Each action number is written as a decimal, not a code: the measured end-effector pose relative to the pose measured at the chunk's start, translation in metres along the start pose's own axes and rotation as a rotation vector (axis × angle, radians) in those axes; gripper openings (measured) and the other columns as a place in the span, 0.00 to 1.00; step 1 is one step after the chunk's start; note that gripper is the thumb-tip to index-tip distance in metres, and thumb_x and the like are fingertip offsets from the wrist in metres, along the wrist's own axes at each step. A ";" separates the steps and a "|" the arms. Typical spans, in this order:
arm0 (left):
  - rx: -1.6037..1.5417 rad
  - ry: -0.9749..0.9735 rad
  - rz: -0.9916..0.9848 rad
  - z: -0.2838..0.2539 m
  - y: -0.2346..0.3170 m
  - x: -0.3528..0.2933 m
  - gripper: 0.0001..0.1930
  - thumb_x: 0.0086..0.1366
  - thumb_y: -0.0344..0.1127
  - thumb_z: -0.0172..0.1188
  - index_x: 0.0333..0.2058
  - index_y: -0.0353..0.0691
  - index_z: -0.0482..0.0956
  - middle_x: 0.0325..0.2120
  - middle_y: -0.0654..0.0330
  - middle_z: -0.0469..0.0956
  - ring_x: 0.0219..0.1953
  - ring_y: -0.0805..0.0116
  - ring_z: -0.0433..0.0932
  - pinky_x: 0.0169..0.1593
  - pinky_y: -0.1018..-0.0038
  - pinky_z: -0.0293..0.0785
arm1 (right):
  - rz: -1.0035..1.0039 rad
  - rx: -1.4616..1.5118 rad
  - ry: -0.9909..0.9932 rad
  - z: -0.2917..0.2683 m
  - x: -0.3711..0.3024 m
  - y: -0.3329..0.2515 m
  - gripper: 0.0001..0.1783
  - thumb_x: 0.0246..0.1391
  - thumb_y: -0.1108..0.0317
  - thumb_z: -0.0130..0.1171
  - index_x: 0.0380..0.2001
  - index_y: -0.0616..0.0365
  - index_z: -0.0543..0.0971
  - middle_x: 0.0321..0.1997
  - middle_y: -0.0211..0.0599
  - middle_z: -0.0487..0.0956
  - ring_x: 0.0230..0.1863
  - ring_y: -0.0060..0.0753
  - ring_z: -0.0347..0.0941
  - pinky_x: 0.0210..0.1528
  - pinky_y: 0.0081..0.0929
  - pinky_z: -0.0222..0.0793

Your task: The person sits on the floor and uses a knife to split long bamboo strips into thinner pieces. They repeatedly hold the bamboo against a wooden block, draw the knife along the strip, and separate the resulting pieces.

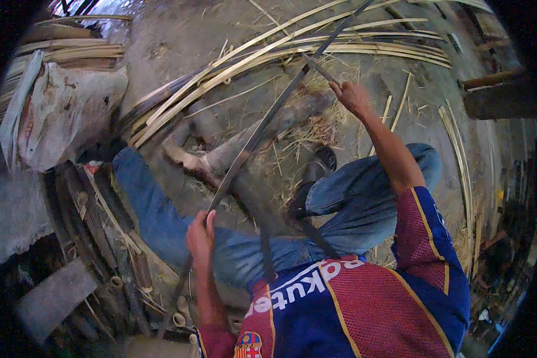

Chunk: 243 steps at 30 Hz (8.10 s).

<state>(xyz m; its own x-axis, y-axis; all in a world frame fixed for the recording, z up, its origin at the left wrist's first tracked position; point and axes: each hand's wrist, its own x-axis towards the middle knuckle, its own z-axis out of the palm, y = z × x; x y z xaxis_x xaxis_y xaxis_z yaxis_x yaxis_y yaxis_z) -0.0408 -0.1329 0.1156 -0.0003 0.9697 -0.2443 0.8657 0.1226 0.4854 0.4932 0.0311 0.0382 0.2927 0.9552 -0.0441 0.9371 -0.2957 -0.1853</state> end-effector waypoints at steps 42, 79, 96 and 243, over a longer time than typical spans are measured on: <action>0.250 -0.207 0.223 -0.031 -0.008 0.012 0.24 0.63 0.52 0.61 0.46 0.35 0.80 0.34 0.48 0.80 0.34 0.52 0.79 0.41 0.61 0.74 | 0.012 0.257 -0.222 0.066 -0.134 -0.088 0.36 0.62 0.41 0.50 0.22 0.68 0.78 0.20 0.59 0.75 0.25 0.53 0.76 0.31 0.45 0.68; -0.220 -0.273 0.012 -0.006 -0.001 0.009 0.17 0.65 0.43 0.60 0.50 0.45 0.81 0.41 0.47 0.81 0.42 0.51 0.82 0.45 0.67 0.75 | -0.378 0.150 -0.194 0.040 -0.095 -0.054 0.39 0.60 0.33 0.44 0.23 0.62 0.79 0.25 0.56 0.78 0.30 0.57 0.76 0.33 0.46 0.70; -0.364 -0.466 0.023 -0.017 0.015 0.055 0.24 0.73 0.49 0.48 0.26 0.34 0.79 0.11 0.64 0.68 0.16 0.74 0.67 0.23 0.72 0.63 | 0.468 0.824 0.254 -0.012 -0.061 -0.064 0.38 0.60 0.34 0.47 0.13 0.58 0.70 0.12 0.35 0.70 0.15 0.28 0.71 0.20 0.31 0.65; -0.261 -0.733 -0.255 -0.014 -0.020 0.071 0.25 0.66 0.56 0.59 0.19 0.42 0.74 0.11 0.69 0.66 0.13 0.78 0.61 0.17 0.75 0.55 | -0.167 0.219 -0.199 0.084 -0.114 -0.025 0.35 0.60 0.35 0.47 0.26 0.58 0.82 0.28 0.54 0.80 0.33 0.63 0.76 0.36 0.50 0.71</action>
<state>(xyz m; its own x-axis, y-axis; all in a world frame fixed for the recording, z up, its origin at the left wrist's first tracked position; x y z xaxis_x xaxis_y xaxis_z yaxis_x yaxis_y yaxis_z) -0.0656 -0.0631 0.1002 0.2245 0.5321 -0.8164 0.7386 0.4536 0.4987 0.4201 -0.0694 -0.0349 0.0758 0.9804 -0.1817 0.8996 -0.1458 -0.4116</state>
